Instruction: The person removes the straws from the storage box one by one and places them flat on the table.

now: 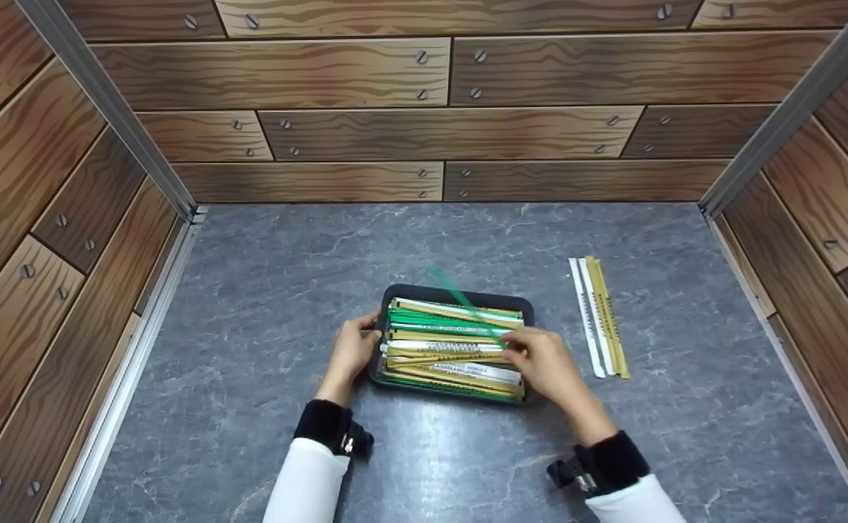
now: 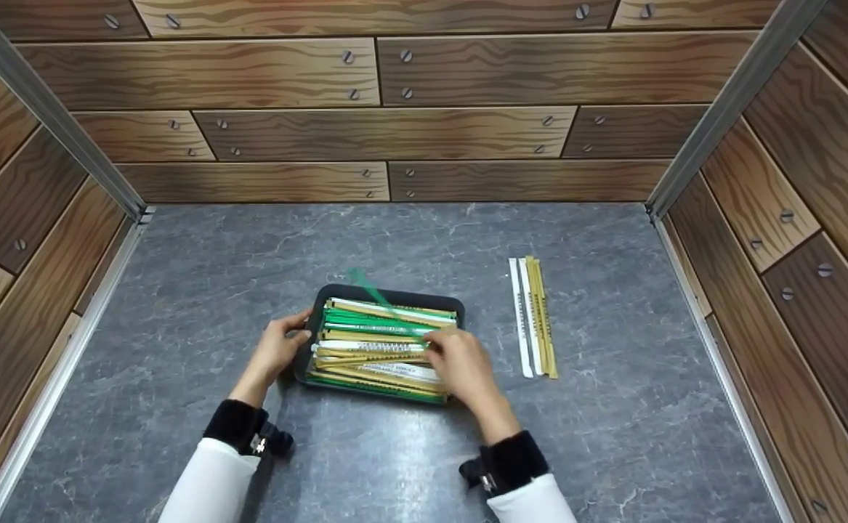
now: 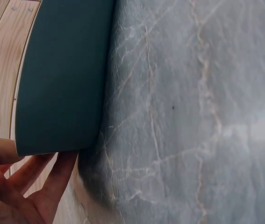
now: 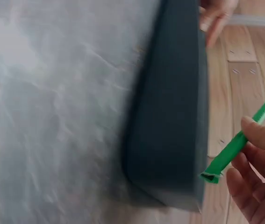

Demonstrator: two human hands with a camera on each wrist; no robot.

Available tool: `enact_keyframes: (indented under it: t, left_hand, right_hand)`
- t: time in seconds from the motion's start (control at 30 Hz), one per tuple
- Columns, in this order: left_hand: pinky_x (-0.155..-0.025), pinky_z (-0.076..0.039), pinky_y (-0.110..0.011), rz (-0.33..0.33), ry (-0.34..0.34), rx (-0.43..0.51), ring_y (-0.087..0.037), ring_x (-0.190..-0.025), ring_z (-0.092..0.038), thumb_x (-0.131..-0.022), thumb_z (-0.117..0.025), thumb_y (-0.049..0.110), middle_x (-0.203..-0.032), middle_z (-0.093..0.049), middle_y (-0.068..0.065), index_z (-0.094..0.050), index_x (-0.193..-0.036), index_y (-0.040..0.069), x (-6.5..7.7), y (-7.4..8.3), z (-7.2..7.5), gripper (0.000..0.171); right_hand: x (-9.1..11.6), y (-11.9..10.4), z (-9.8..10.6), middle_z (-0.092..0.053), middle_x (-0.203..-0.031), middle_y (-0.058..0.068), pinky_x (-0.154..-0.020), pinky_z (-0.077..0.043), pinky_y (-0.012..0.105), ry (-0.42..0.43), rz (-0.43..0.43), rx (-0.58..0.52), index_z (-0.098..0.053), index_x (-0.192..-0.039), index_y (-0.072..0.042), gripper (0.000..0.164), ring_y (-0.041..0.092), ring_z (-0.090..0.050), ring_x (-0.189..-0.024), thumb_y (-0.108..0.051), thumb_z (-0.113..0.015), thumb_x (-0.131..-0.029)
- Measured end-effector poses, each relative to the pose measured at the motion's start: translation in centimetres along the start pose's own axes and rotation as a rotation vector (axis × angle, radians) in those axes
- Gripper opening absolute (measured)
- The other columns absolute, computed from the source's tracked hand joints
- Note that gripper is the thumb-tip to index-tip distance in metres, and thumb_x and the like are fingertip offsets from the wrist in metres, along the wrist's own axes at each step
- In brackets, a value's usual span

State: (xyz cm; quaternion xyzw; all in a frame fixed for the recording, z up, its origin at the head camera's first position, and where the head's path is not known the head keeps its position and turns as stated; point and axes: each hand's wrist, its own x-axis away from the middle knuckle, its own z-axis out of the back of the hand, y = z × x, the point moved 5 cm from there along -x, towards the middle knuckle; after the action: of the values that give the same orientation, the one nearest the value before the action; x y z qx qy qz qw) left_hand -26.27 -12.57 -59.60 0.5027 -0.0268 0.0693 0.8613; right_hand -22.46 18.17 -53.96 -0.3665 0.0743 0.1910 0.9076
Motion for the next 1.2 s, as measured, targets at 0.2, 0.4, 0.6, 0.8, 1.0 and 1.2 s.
enact_keyframes:
  t: [0.2,0.4,0.6,0.8,1.0,1.2]
  left_hand:
    - [-0.092,-0.048,-0.04,-0.002,0.003,0.005,-0.027,-0.103,-0.064,-0.092,-0.061,-0.004,-0.115,-0.067,-0.017,-0.061,-0.134,0.007,0.0,-0.1,0.0,0.043]
    - [-0.096,-0.045,-0.042,-0.021,0.005,-0.01,-0.029,-0.108,-0.062,-0.091,-0.062,-0.004,-0.114,-0.068,-0.017,-0.061,-0.133,0.006,-0.1,0.0,0.1,0.043]
    - [-0.089,-0.049,-0.039,-0.016,0.0,-0.013,-0.026,-0.098,-0.066,-0.092,-0.061,-0.004,-0.115,-0.067,-0.017,-0.061,-0.134,0.007,0.0,0.1,0.1,0.044]
    - [-0.08,-0.054,-0.036,-0.004,-0.013,0.008,-0.025,-0.092,-0.069,-0.093,-0.061,-0.003,-0.114,-0.067,-0.018,-0.06,-0.136,0.008,0.1,0.0,0.0,0.044]
    - [-0.079,-0.054,-0.036,-0.003,-0.008,0.016,-0.025,-0.093,-0.069,-0.093,-0.061,-0.003,-0.114,-0.066,-0.019,-0.06,-0.135,0.008,0.1,-0.1,0.0,0.044]
    - [-0.086,-0.052,-0.039,-0.022,0.008,0.008,-0.025,-0.095,-0.068,-0.091,-0.062,-0.004,-0.113,-0.068,-0.019,-0.062,-0.133,0.007,0.0,-0.1,0.1,0.043]
  right_hand:
    - [0.9,1.8,3.6,-0.071,-0.084,0.01,-0.067,-0.056,0.031,0.118,-0.146,-0.068,-0.07,-0.11,0.004,0.032,0.021,-0.067,-0.073,0.001,-0.078,-0.079]
    - [1.8,4.6,7.5,-0.071,-0.085,0.017,-0.06,-0.053,0.032,0.242,-0.267,0.041,-0.07,-0.113,0.005,0.03,0.028,-0.068,-0.07,-0.004,-0.075,-0.085]
    - [2.9,7.9,10.5,-0.071,-0.093,0.021,-0.068,-0.053,0.048,0.306,-0.425,0.175,-0.068,-0.118,0.005,0.032,0.036,-0.069,-0.079,-0.01,-0.07,-0.09]
    - [3.8,11.3,10.7,-0.07,-0.099,0.02,-0.062,-0.05,0.042,0.168,-0.603,0.214,-0.064,-0.125,0.003,0.037,0.033,-0.067,-0.078,-0.016,-0.063,-0.094]
    - [3.4,12.9,9.2,-0.069,-0.1,0.019,-0.061,-0.048,0.042,0.058,-0.666,0.215,-0.066,-0.124,0.001,0.037,0.033,-0.065,-0.081,-0.017,-0.062,-0.092]
    - [2.5,13.5,8.2,-0.068,-0.106,0.02,-0.056,-0.049,0.04,0.004,-0.711,0.237,-0.065,-0.127,-0.002,0.037,0.031,-0.066,-0.079,-0.021,-0.06,-0.095]
